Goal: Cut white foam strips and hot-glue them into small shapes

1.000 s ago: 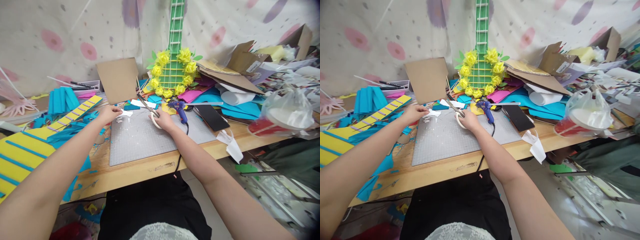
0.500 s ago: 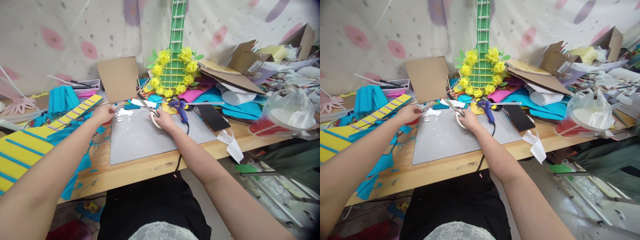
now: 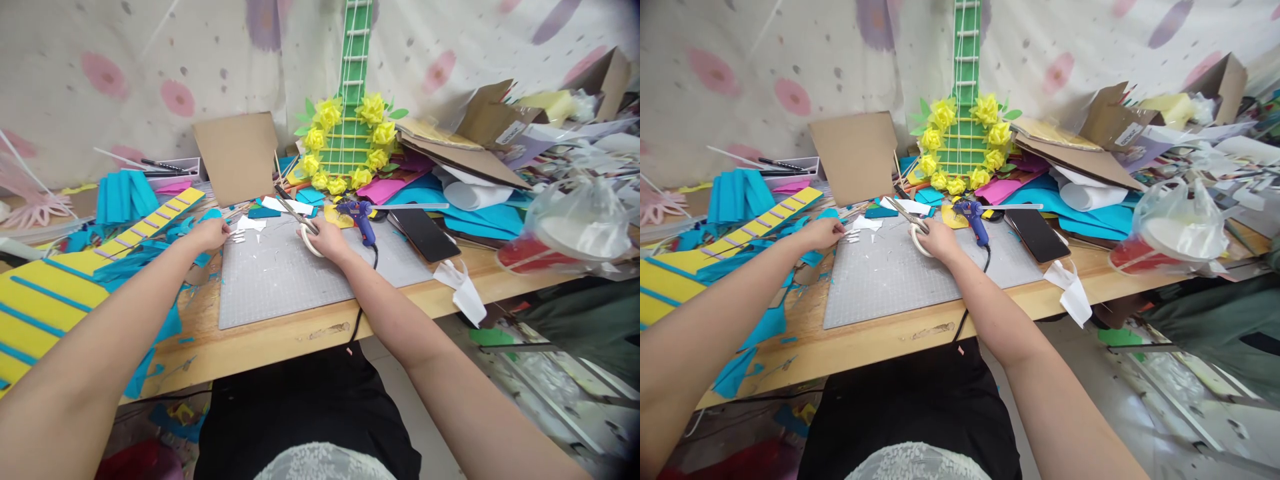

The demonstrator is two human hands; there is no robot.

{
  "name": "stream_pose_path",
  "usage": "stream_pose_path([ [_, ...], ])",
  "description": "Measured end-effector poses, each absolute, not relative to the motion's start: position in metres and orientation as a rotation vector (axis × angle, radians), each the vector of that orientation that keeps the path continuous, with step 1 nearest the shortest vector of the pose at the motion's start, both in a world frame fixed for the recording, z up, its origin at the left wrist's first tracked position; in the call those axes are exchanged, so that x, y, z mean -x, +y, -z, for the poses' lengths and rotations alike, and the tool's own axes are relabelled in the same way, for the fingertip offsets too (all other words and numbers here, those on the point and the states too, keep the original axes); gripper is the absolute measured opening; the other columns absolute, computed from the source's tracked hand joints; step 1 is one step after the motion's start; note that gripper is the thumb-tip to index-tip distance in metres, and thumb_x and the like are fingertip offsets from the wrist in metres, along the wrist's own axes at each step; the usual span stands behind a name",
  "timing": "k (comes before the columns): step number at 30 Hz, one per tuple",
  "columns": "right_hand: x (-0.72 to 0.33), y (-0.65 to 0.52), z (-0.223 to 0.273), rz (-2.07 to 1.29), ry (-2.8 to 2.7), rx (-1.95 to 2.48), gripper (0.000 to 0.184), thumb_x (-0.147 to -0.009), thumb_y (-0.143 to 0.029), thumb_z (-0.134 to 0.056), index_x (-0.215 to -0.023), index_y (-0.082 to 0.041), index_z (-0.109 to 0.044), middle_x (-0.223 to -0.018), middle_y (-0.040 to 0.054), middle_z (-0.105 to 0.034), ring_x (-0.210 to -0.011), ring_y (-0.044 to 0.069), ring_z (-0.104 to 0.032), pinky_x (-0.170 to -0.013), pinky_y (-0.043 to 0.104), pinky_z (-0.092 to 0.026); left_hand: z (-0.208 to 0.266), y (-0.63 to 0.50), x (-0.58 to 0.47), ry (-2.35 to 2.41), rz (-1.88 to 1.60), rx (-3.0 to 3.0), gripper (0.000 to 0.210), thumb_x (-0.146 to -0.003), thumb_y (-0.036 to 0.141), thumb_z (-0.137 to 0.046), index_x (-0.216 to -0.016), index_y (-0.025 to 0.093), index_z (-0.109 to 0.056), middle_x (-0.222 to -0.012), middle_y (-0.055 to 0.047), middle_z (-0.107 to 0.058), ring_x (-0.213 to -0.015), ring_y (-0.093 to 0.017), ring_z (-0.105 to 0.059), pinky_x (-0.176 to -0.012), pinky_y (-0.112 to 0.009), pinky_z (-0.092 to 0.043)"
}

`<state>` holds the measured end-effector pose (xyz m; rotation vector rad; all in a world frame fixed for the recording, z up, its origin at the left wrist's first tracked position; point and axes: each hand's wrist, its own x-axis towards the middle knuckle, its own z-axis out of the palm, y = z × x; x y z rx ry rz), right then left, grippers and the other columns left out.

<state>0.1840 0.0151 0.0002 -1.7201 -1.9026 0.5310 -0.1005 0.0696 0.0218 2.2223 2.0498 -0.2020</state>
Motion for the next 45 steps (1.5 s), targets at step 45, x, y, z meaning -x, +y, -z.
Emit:
stream_pose_path([
  [45,-0.168,0.002,0.002,-0.039,-2.358,1.135,0.056,-0.065,-0.059,-0.061,-0.095,-0.014,-0.047,-0.104,0.0150,-0.053,-0.097,0.027,-0.044,-0.086,0.039,-0.035,0.021,0.001,0.028,1.232,-1.269,-2.171,0.021,-0.082,0.017,-0.046,-0.094,0.020,-0.062,-0.097,-0.006,-0.057,-0.093,-0.017,-0.056,-0.082,-0.034,-0.048],
])
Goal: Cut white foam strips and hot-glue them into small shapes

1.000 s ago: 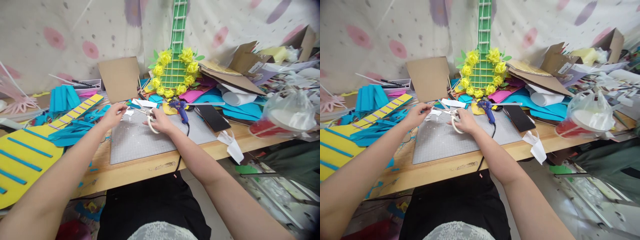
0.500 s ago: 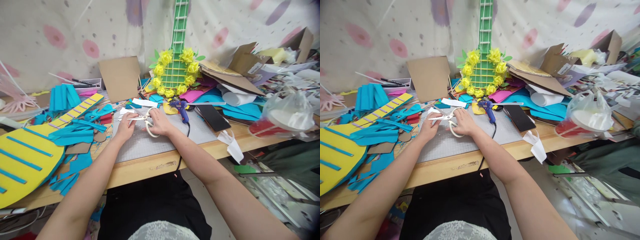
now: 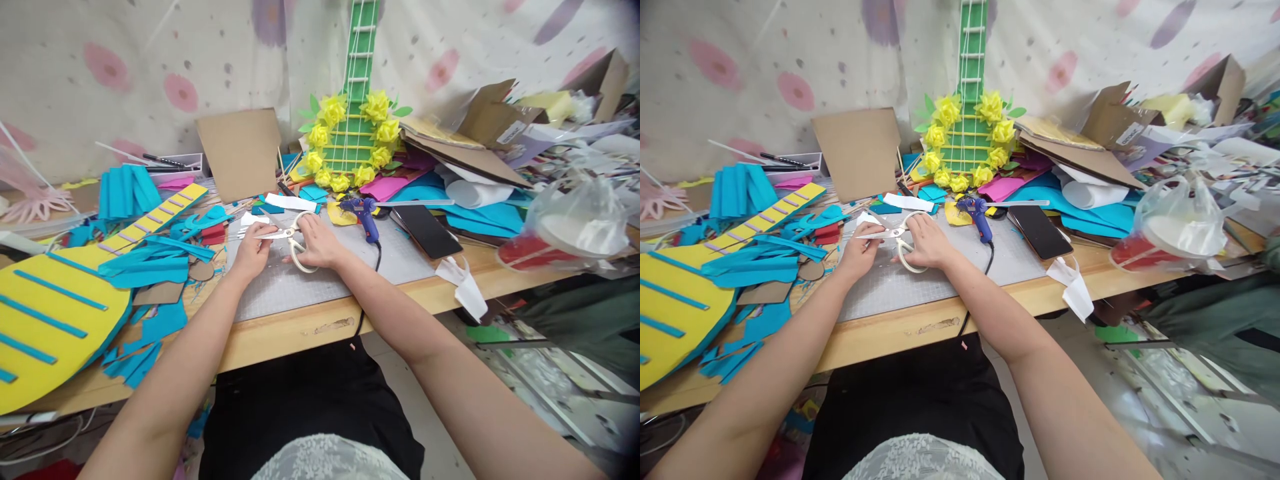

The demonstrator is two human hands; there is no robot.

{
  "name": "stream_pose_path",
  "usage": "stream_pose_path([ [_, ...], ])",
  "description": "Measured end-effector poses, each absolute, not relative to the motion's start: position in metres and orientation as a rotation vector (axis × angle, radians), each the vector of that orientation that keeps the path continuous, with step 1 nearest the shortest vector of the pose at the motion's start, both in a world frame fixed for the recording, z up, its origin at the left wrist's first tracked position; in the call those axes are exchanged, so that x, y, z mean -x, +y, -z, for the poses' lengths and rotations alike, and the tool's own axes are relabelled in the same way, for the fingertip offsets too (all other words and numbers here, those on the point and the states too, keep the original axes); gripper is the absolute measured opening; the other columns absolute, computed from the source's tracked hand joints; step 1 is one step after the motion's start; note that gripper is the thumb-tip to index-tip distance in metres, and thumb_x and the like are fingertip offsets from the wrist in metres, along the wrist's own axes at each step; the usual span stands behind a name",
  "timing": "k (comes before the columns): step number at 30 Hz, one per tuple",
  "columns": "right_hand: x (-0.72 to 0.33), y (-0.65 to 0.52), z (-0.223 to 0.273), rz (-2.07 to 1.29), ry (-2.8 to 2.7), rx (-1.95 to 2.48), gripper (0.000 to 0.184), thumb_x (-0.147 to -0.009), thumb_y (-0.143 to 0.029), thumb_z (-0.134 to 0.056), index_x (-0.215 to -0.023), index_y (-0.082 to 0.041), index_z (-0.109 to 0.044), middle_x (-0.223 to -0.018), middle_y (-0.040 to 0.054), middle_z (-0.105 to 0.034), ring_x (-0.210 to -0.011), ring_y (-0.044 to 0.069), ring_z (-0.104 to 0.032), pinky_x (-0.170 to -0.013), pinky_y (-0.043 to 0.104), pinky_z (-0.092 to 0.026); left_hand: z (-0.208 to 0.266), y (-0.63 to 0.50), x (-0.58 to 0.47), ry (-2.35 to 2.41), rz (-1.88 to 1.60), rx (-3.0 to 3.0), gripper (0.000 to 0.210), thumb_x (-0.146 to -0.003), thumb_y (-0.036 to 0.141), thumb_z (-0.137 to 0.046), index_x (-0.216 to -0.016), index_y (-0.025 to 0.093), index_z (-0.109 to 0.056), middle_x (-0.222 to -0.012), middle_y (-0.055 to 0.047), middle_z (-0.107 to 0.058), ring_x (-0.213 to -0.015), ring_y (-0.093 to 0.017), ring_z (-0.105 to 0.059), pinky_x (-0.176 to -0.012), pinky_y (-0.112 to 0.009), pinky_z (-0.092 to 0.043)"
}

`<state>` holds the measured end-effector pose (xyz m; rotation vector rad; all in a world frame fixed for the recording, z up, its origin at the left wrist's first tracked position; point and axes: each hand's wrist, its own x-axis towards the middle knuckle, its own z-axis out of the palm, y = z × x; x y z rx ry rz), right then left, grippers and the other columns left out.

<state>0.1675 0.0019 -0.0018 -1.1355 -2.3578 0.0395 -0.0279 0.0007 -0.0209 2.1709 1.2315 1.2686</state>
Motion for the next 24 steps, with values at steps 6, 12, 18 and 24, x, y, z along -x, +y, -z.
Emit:
stream_pose_path([
  [6,-0.165,-0.002,-0.001,-0.095,-2.362,1.163,0.054,-0.067,-0.059,-0.059,-0.095,-0.015,-0.047,-0.102,0.0135,-0.054,-0.095,0.026,-0.046,-0.080,0.035,-0.036,0.019,-0.002,0.027,1.249,-1.264,-2.176,0.020,-0.082,0.018,-0.046,-0.092,0.020,-0.063,-0.097,-0.007,-0.058,-0.094,-0.018,-0.056,-0.084,-0.035,-0.047],
  [12,-0.166,-0.003,-0.004,-0.180,-2.372,1.247,0.047,-0.071,-0.055,-0.058,-0.095,-0.017,-0.047,-0.101,0.0117,-0.057,-0.094,0.024,-0.050,-0.076,0.032,-0.035,0.017,-0.003,0.027,1.257,-1.260,-2.169,0.019,-0.083,0.020,-0.045,-0.090,0.019,-0.063,-0.097,-0.007,-0.058,-0.094,-0.018,-0.056,-0.084,-0.035,-0.047],
  [18,-0.165,-0.006,-0.008,-0.239,-2.350,1.316,0.037,-0.079,-0.050,-0.052,-0.095,-0.016,-0.050,-0.099,0.0102,-0.062,-0.091,0.022,-0.055,-0.073,0.029,-0.035,0.018,-0.002,0.027,1.246,-1.279,-2.163,0.018,-0.084,0.025,-0.046,-0.085,0.019,-0.063,-0.100,-0.007,-0.058,-0.093,-0.018,-0.056,-0.082,-0.035,-0.048],
  [24,-0.163,-0.008,-0.012,-0.259,-2.374,1.403,0.037,-0.081,-0.048,-0.051,-0.098,-0.016,-0.051,-0.101,0.0109,-0.064,-0.090,0.023,-0.059,-0.071,0.029,-0.035,0.016,-0.002,0.027,1.280,-1.299,-2.217,0.017,-0.084,0.024,-0.047,-0.082,0.021,-0.063,-0.095,-0.006,-0.060,-0.092,-0.019,-0.055,-0.083,-0.036,-0.047],
])
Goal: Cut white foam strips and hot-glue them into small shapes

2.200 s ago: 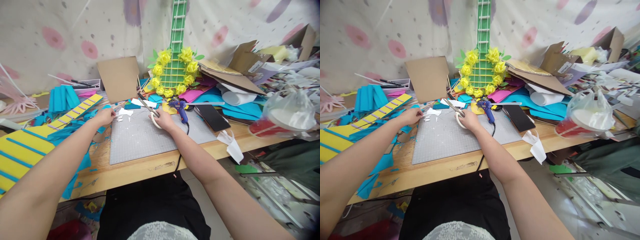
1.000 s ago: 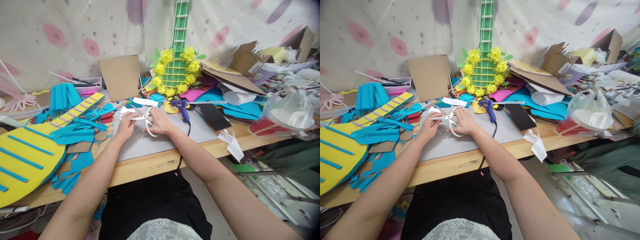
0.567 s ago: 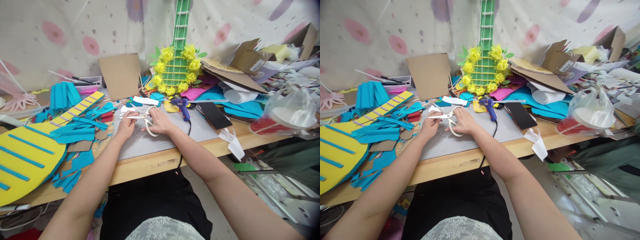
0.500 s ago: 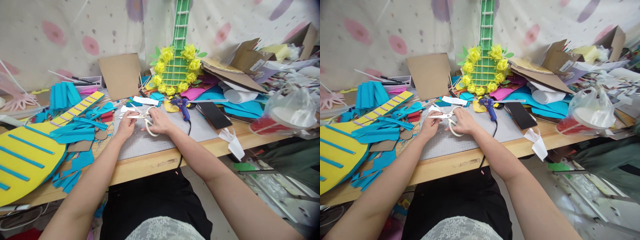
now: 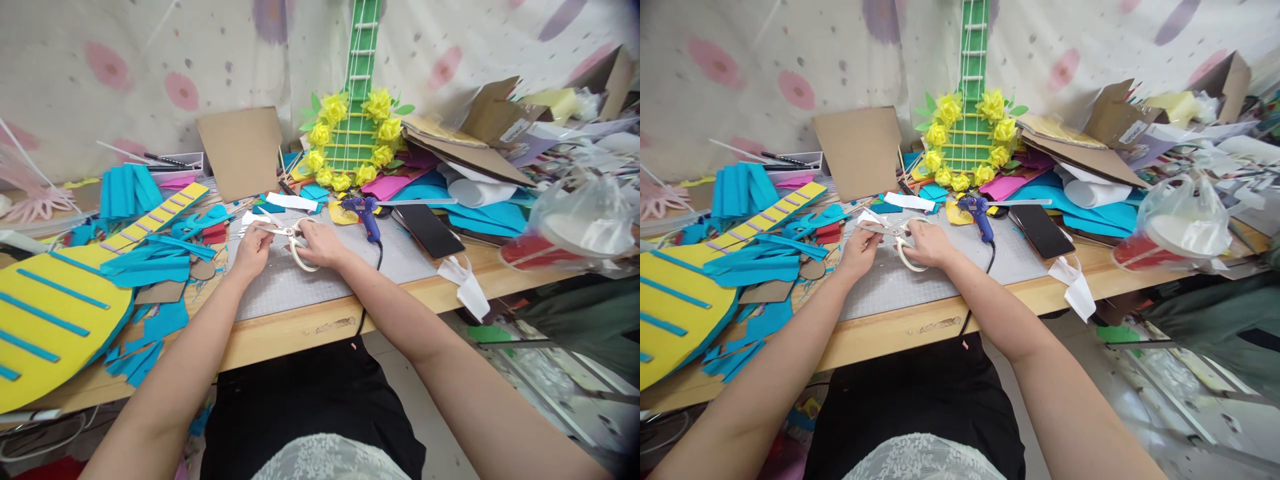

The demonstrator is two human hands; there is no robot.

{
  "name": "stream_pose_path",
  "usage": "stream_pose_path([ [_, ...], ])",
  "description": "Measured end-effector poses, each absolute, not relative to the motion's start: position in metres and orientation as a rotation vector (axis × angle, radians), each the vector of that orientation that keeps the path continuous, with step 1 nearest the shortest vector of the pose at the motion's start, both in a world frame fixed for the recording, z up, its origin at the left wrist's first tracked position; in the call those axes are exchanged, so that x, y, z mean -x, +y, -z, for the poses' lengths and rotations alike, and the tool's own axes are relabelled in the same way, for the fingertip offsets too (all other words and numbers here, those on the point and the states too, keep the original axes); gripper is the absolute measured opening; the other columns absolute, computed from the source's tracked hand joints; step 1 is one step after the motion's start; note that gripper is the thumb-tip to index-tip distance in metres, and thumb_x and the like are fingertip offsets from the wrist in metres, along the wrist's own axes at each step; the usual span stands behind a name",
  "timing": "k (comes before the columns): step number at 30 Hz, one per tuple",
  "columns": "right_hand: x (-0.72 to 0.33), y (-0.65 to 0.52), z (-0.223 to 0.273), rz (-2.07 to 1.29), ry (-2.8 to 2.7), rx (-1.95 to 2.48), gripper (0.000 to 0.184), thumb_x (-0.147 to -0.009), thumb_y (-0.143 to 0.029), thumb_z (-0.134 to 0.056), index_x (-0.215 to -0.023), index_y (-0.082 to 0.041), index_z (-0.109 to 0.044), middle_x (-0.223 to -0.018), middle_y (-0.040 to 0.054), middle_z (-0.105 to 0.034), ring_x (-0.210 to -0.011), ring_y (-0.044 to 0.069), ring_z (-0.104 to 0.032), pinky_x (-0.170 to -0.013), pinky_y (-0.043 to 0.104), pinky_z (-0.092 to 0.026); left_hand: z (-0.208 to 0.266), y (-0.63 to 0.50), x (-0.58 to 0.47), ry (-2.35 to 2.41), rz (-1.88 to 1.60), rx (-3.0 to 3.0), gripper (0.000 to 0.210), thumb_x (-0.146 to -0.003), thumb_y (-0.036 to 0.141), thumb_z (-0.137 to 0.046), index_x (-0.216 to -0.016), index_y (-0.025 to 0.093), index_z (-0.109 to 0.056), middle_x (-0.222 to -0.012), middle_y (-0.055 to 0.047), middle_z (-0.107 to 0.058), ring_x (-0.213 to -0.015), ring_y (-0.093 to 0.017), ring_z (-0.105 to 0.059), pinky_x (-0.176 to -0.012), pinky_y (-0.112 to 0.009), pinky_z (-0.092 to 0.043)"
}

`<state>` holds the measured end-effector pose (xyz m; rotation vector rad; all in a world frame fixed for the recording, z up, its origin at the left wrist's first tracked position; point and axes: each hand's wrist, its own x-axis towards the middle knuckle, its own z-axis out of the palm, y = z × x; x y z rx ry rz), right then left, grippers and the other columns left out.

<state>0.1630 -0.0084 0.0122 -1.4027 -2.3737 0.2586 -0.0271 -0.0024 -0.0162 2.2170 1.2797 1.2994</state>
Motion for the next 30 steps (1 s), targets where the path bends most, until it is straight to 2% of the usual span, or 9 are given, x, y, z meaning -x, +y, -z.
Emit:
stream_pose_path([
  [4,-0.161,-0.008,-0.010,-0.259,-2.383,1.468,0.030,-0.086,-0.041,-0.047,-0.101,-0.016,-0.051,-0.098,0.0107,-0.065,-0.084,0.023,-0.060,-0.067,0.029,-0.034,0.017,-0.001,0.028,1.303,-1.277,-2.178,0.020,-0.085,0.025,-0.045,-0.086,0.021,-0.064,-0.090,-0.005,-0.057,-0.088,-0.017,-0.055,-0.078,-0.033,-0.049],
  [10,-0.165,0.002,-0.005,-0.354,-2.142,1.613,0.032,-0.086,-0.047,-0.044,-0.097,-0.018,-0.052,-0.093,0.0086,-0.066,-0.082,0.022,-0.059,-0.064,0.027,-0.034,0.016,-0.002,0.029,1.230,-1.314,-2.076,0.024,-0.086,0.028,-0.044,-0.098,0.021,-0.064,-0.096,-0.006,-0.057,-0.080,-0.014,-0.055,-0.073,-0.030,-0.050],
  [13,-0.173,0.010,-0.003,-0.361,-1.984,1.732,0.033,-0.085,-0.049,-0.043,-0.094,-0.019,-0.053,-0.092,0.0083,-0.065,-0.081,0.021,-0.058,-0.064,0.027,-0.035,0.014,0.000,0.029,1.254,-1.349,-1.903,0.025,-0.082,0.028,-0.049,-0.100,0.019,-0.064,-0.100,-0.007,-0.059,-0.078,-0.013,-0.056,-0.068,-0.028,-0.051],
  [16,-0.181,0.016,0.000,-0.357,-1.918,1.783,0.031,-0.083,-0.048,-0.045,-0.091,-0.019,-0.054,-0.090,0.0073,-0.064,-0.080,0.021,-0.057,-0.065,0.027,-0.035,0.006,0.007,0.033,1.303,-1.310,-1.659,0.031,-0.076,0.029,-0.055,-0.104,0.018,-0.062,-0.093,-0.006,-0.062,-0.076,-0.013,-0.057,-0.066,-0.029,-0.052],
  [20,-0.185,0.017,0.001,-0.379,-1.898,1.789,0.031,-0.082,-0.049,-0.046,-0.089,-0.020,-0.055,-0.087,0.0064,-0.064,-0.077,0.021,-0.057,-0.065,0.028,-0.036,-0.015,0.023,0.051,1.310,-1.039,-1.481,0.038,-0.067,0.028,-0.065,-0.103,0.016,-0.064,-0.083,-0.004,-0.064,-0.073,-0.014,-0.059,-0.068,-0.031,-0.052],
  [23,-0.184,0.016,-0.001,-0.403,-1.901,1.773,0.031,-0.081,-0.048,-0.047,-0.089,-0.020,-0.055,-0.086,0.0063,-0.064,-0.077,0.020,-0.056,-0.065,0.028,-0.036,-0.029,0.038,0.069,1.441,-0.873,-1.558,0.036,-0.063,0.029,-0.069,-0.097,0.015,-0.066,-0.078,-0.004,-0.065,-0.072,-0.015,-0.060,-0.069,-0.033,-0.050],
  [30,-0.183,0.015,-0.002,-0.401,-1.919,1.778,0.030,-0.081,-0.046,-0.048,-0.090,-0.018,-0.057,-0.088,0.0059,-0.064,-0.078,0.019,-0.056,-0.065,0.026,-0.035,-0.036,0.066,0.095,1.834,-0.353,-2.135,0.029,-0.065,0.022,-0.060,-0.093,0.018,-0.065,-0.079,-0.002,-0.067,-0.076,-0.017,-0.061,-0.069,-0.027,-0.046],
])
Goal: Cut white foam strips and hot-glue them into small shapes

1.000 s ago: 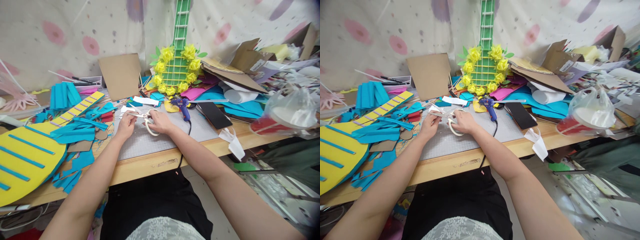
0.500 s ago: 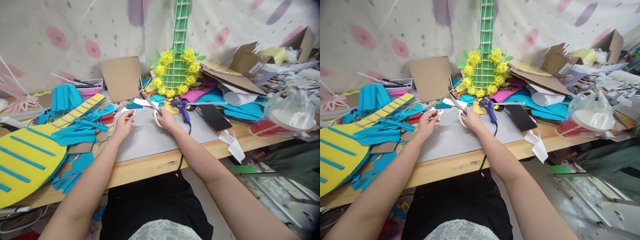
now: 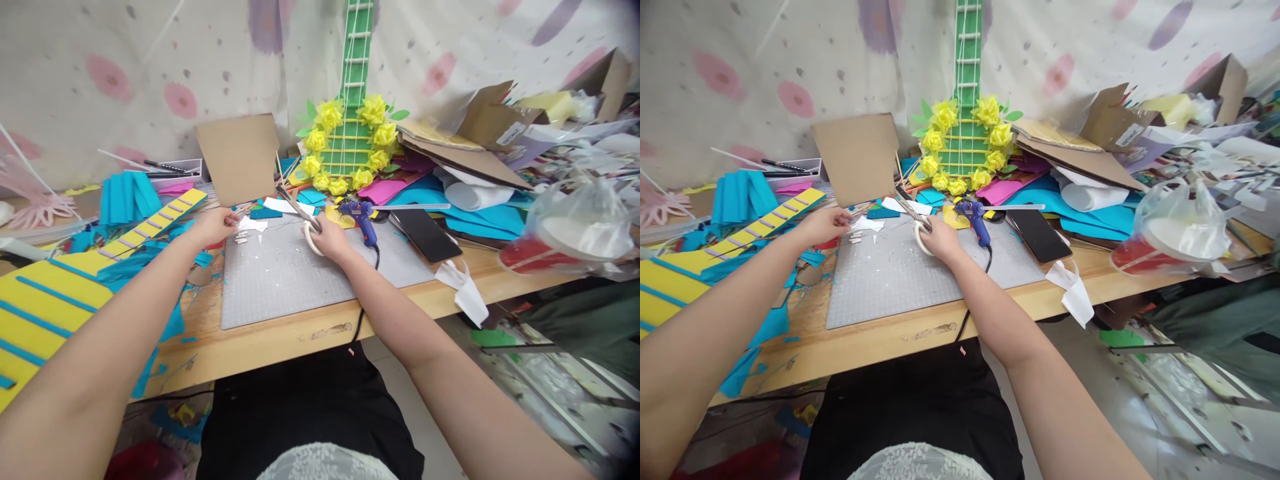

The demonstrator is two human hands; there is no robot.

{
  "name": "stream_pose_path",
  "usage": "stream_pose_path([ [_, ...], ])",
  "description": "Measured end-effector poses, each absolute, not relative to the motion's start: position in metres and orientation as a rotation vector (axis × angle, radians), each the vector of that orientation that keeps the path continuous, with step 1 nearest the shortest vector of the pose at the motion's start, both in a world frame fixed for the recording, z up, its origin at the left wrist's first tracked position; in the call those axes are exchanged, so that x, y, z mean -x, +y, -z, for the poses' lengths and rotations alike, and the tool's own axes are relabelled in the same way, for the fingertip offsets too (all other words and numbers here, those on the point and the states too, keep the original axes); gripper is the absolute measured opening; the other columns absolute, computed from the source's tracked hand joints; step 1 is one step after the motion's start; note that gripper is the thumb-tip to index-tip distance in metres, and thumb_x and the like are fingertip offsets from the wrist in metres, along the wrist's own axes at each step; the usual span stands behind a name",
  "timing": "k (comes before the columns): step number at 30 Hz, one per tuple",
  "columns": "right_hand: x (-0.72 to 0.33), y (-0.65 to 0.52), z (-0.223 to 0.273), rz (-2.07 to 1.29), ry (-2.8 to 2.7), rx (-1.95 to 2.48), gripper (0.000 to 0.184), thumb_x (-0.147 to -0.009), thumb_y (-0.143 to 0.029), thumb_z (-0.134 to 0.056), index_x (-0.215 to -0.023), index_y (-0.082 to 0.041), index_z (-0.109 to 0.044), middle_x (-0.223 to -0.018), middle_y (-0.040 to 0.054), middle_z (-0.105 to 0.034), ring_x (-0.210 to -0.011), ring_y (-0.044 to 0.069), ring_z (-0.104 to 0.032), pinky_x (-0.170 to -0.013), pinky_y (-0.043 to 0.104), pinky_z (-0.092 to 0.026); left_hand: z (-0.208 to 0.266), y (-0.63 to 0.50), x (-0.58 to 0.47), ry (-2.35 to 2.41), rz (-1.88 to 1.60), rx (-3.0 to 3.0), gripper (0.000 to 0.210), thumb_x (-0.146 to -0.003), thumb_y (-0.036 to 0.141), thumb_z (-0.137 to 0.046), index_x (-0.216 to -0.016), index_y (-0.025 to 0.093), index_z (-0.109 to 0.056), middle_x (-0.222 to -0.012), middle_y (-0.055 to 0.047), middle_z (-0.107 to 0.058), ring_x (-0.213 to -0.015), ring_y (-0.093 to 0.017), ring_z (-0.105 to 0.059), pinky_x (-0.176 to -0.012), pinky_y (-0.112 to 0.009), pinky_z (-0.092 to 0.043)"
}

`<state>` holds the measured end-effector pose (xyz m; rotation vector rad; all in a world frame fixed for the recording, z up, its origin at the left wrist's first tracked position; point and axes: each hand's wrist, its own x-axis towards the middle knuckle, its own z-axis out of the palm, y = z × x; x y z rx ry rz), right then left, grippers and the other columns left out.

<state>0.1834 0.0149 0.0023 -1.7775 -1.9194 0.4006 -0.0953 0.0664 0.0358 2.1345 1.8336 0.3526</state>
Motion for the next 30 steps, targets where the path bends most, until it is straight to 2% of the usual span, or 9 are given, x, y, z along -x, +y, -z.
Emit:
stream_pose_path([
  [5,-0.183,0.013,-0.004,-0.408,-1.933,1.792,0.030,-0.081,-0.045,-0.049,-0.090,-0.018,-0.057,-0.088,0.0060,-0.065,-0.078,0.018,-0.057,-0.064,0.026,-0.035,-0.027,0.070,0.100,1.873,-0.133,-2.359,0.034,-0.070,0.024,-0.055,-0.102,0.020,-0.063,-0.095,-0.005,-0.069,-0.085,-0.020,-0.062,-0.071,-0.027,-0.044],
  [11,-0.182,0.014,-0.001,-0.402,-1.956,1.765,0.033,-0.081,-0.047,-0.048,-0.094,-0.018,-0.059,-0.091,0.0061,-0.066,-0.080,0.019,-0.058,-0.065,0.026,-0.037,-0.022,0.063,0.099,1.950,-0.028,-2.391,0.035,-0.075,0.021,-0.048,-0.108,0.023,-0.062,-0.099,-0.004,-0.069,-0.091,-0.021,-0.062,-0.069,-0.028,-0.043],
  [18,-0.183,0.015,0.001,-0.386,-1.981,1.778,0.036,-0.081,-0.049,-0.047,-0.097,-0.019,-0.059,-0.095,0.0062,-0.067,-0.084,0.020,-0.059,-0.067,0.027,-0.038,-0.020,0.059,0.104,1.903,-0.145,-2.428,0.035,-0.076,0.021,-0.046,-0.107,0.024,-0.062,-0.104,-0.005,-0.066,-0.094,-0.022,-0.060,-0.075,-0.030,-0.044],
  [21,-0.182,0.014,-0.001,-0.393,-1.986,1.771,0.036,-0.082,-0.047,-0.047,-0.100,-0.019,-0.059,-0.096,0.0063,-0.067,-0.084,0.020,-0.059,-0.068,0.027,-0.039,-0.022,0.055,0.104,1.835,-0.173,-2.467,0.035,-0.074,0.031,-0.053,-0.107,0.021,-0.060,-0.101,-0.007,-0.065,-0.093,-0.023,-0.059,-0.076,-0.031,-0.045],
  [24,-0.182,0.012,-0.003,-0.401,-1.987,1.767,0.036,-0.082,-0.046,-0.048,-0.101,-0.018,-0.059,-0.097,0.0071,-0.066,-0.085,0.021,-0.059,-0.069,0.027,-0.039,-0.024,0.050,0.102,1.739,-0.176,-2.496,0.047,-0.069,0.041,-0.061,-0.110,0.019,-0.056,-0.106,-0.008,-0.062,-0.095,-0.023,-0.058,-0.078,-0.031,-0.045],
  [30,-0.181,0.014,-0.001,-0.406,-1.987,1.782,0.034,-0.082,-0.047,-0.047,-0.098,-0.019,-0.058,-0.095,0.0063,-0.067,-0.085,0.020,-0.060,-0.069,0.027,-0.040,-0.023,0.046,0.095,1.749,-0.160,-2.423,0.041,-0.071,0.035,-0.058,-0.109,0.019,-0.054,-0.100,-0.007,-0.063,-0.092,-0.021,-0.060,-0.075,-0.030,-0.045],
])
